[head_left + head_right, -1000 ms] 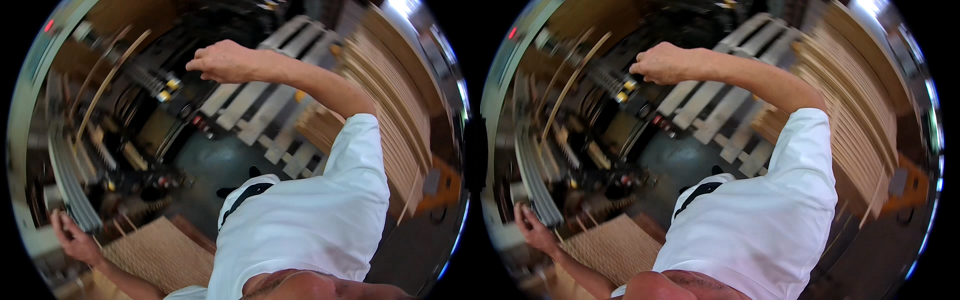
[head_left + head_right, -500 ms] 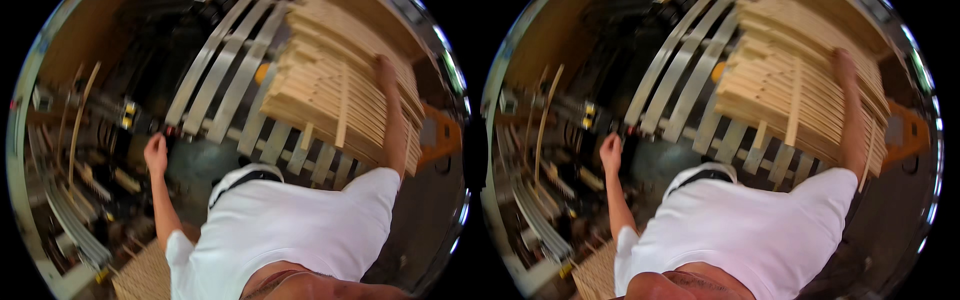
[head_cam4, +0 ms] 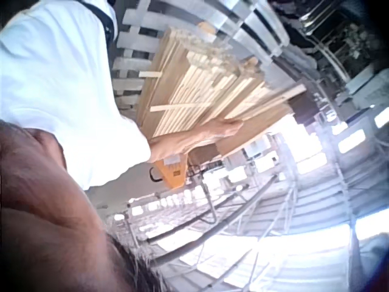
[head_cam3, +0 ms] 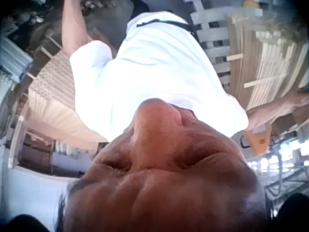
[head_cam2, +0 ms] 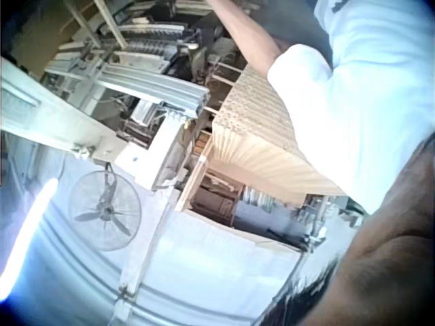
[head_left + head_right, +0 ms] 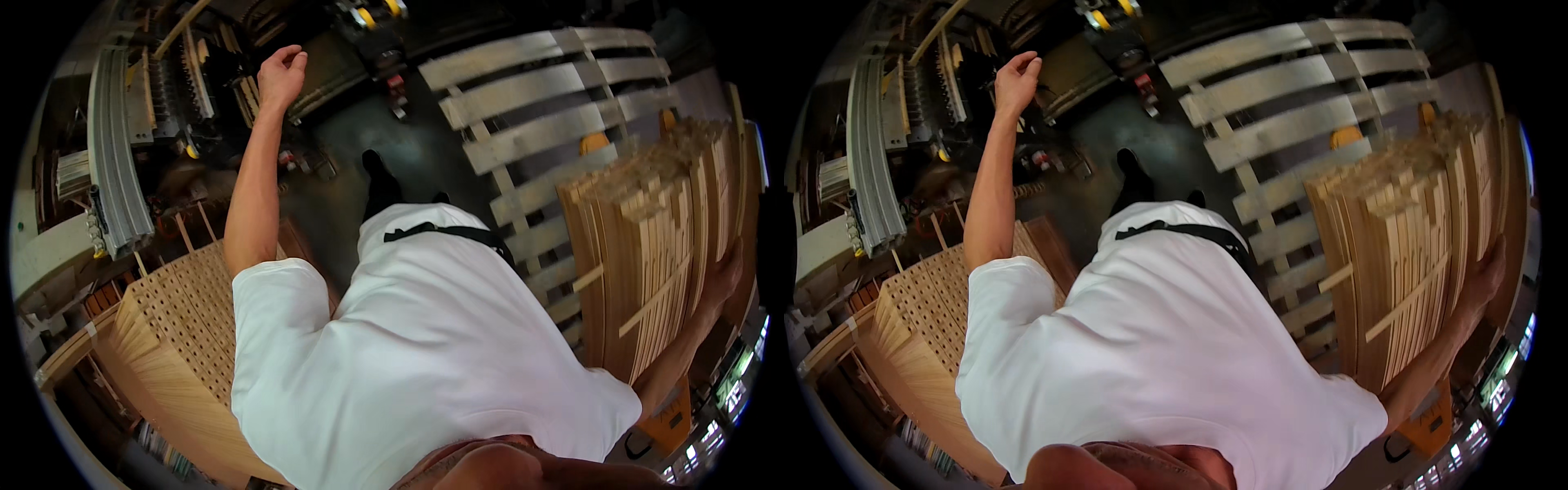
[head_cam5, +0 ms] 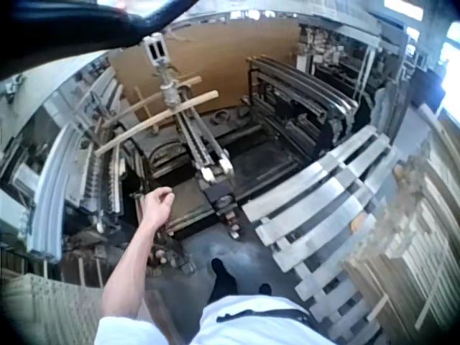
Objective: The person repeatedly picks up thin wooden slats from a machine and places them onto a growing stack. The person handles the slats one at a time, aligning them before adding them to the pile.
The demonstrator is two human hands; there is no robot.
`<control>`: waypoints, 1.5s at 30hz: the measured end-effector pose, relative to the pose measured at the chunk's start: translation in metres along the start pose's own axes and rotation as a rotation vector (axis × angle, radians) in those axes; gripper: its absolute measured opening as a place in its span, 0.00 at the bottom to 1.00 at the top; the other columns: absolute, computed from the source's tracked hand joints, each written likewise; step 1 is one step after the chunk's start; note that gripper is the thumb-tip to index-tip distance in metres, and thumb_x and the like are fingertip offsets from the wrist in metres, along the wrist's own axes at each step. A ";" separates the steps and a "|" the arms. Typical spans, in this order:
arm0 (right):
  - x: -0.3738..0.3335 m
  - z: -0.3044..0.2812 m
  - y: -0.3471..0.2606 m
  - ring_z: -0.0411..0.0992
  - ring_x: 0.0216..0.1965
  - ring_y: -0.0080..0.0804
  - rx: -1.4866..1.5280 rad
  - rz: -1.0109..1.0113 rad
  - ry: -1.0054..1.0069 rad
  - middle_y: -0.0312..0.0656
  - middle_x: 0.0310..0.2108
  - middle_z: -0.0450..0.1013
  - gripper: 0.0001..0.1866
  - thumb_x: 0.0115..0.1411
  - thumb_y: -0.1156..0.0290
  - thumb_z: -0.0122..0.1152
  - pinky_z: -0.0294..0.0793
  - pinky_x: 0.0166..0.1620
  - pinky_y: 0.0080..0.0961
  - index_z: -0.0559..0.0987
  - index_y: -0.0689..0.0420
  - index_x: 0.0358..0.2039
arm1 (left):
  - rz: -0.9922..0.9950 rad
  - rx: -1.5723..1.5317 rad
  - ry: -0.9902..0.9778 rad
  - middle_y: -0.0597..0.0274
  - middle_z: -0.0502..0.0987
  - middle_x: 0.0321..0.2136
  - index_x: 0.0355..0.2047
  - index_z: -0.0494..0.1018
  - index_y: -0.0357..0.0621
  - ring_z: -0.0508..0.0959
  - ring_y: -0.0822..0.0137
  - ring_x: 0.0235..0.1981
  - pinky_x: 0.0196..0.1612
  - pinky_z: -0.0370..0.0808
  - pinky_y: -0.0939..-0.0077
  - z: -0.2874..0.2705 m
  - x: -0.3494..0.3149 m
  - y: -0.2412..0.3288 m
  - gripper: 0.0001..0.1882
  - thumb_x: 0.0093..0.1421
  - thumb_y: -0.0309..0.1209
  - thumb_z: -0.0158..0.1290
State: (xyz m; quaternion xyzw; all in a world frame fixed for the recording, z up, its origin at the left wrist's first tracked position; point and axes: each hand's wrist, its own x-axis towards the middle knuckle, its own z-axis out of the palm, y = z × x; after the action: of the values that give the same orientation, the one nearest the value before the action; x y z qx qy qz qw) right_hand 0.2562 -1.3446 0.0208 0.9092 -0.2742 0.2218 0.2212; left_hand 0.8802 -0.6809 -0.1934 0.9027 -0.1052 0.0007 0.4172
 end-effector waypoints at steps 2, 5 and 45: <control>0.051 -0.019 -0.061 0.69 0.60 0.45 -0.037 -0.096 0.032 0.47 0.58 0.71 0.22 0.71 0.68 0.51 0.71 0.59 0.36 0.70 0.52 0.64 | 0.084 0.082 0.106 0.52 0.83 0.41 0.49 0.80 0.43 0.82 0.58 0.43 0.48 0.78 0.66 -0.020 0.035 0.011 0.20 0.59 0.40 0.59; 0.110 -0.044 -0.151 0.69 0.60 0.44 0.066 -0.187 0.039 0.46 0.58 0.71 0.23 0.70 0.73 0.50 0.73 0.59 0.35 0.69 0.51 0.65 | 0.259 0.171 0.245 0.48 0.75 0.53 0.53 0.76 0.43 0.74 0.48 0.55 0.57 0.72 0.57 -0.044 0.121 -0.013 0.22 0.61 0.40 0.56; 0.449 0.170 -1.116 0.77 0.42 0.52 0.821 -0.928 0.010 0.48 0.41 0.76 0.16 0.62 0.64 0.54 0.77 0.46 0.46 0.77 0.44 0.50 | -0.158 0.251 -0.297 0.58 0.76 0.32 0.45 0.76 0.47 0.77 0.54 0.37 0.42 0.72 0.57 -0.095 -0.051 0.050 0.18 0.55 0.37 0.62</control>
State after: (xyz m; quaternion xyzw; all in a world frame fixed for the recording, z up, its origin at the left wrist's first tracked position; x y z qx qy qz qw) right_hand 1.3073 -0.7750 -0.1932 0.9435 0.2586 0.1943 -0.0718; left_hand 0.8293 -0.6316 -0.0985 0.9432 -0.0936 -0.1520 0.2801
